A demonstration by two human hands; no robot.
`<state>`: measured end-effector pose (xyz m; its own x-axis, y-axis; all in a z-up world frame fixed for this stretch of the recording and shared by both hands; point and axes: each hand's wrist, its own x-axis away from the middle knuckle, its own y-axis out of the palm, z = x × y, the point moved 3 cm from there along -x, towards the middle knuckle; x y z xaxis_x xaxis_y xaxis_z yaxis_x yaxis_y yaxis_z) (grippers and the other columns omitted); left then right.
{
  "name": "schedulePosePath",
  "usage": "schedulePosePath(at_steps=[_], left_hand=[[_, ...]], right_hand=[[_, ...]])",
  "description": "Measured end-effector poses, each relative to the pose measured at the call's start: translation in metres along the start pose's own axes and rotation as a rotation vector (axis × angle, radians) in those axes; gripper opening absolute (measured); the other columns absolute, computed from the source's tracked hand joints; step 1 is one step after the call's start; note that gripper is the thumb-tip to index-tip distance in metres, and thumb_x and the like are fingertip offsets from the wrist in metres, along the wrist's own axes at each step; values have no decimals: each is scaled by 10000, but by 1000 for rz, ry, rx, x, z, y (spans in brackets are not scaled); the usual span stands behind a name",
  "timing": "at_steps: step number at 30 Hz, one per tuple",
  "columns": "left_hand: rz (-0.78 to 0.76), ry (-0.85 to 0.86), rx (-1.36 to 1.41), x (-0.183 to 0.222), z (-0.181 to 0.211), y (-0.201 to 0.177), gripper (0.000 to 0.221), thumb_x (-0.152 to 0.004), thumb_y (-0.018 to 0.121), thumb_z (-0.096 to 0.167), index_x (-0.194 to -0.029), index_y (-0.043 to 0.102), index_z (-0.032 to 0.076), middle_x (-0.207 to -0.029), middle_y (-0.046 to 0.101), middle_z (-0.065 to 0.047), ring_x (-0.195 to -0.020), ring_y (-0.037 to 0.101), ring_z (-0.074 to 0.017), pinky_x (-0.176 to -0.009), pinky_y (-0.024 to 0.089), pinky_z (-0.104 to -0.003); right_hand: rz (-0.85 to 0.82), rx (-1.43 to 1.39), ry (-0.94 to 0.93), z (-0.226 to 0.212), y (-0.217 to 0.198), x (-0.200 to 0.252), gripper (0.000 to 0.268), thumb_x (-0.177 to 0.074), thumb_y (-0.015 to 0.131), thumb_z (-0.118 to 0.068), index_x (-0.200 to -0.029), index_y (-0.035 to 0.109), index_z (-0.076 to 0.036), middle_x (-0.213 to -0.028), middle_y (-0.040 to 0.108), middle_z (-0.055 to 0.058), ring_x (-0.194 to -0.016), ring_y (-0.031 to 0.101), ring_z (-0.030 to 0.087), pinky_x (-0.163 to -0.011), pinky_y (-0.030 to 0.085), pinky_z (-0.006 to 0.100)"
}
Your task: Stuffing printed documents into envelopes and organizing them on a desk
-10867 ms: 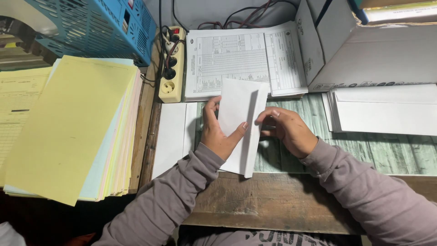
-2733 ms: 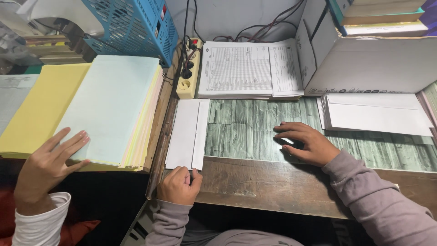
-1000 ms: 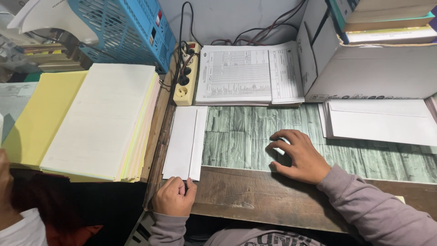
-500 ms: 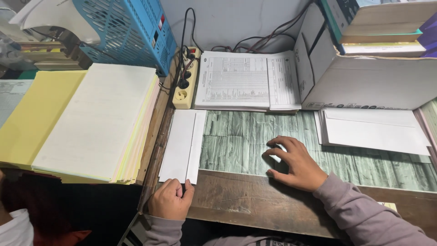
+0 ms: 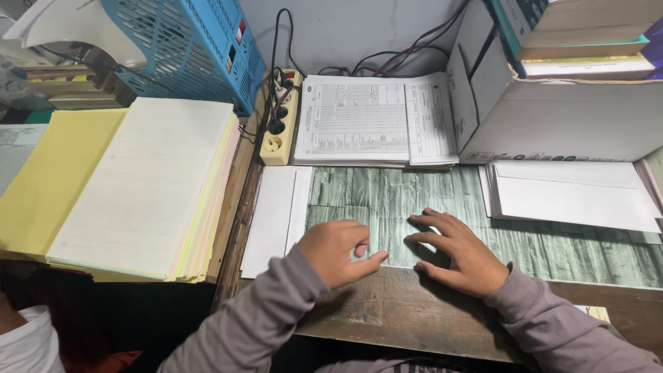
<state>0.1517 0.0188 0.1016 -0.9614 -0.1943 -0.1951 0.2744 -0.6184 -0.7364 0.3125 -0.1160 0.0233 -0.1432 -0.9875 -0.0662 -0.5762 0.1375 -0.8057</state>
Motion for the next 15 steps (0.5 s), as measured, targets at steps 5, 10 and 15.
schedulePosePath(at_steps=[5, 10, 15], left_hand=[[-40, 157, -230, -16, -63, 71, 360, -819, 559, 337, -575, 409, 118, -517, 456, -47, -483, 471, -250, -410, 366, -348], [130, 239, -170, -10, -61, 75, 368, -839, 612, 293, -575, 414, 128, -520, 428, 13, -427, 381, -145, -387, 304, -292], [107, 123, -121, -9, -65, 80, 385, -845, 579, 276, -549, 380, 131, -494, 393, 13, -425, 363, -149, -413, 315, -308]], right_hand=[[45, -37, -92, 7, 3, 7, 316, -776, 589, -342, -1048, 644, -193, -1263, 525, 56, -1254, 388, 318, -1010, 287, 510], [87, -70, -183, 9, 3, 8, 302, -790, 578, -313, -1045, 650, -169, -1277, 517, 64, -1271, 370, 302, -1008, 281, 497], [59, -56, -184, 8, 5, 12, 329, -792, 579, -309, -1089, 628, -176, -1311, 486, 64, -1285, 353, 303, -1009, 268, 494]])
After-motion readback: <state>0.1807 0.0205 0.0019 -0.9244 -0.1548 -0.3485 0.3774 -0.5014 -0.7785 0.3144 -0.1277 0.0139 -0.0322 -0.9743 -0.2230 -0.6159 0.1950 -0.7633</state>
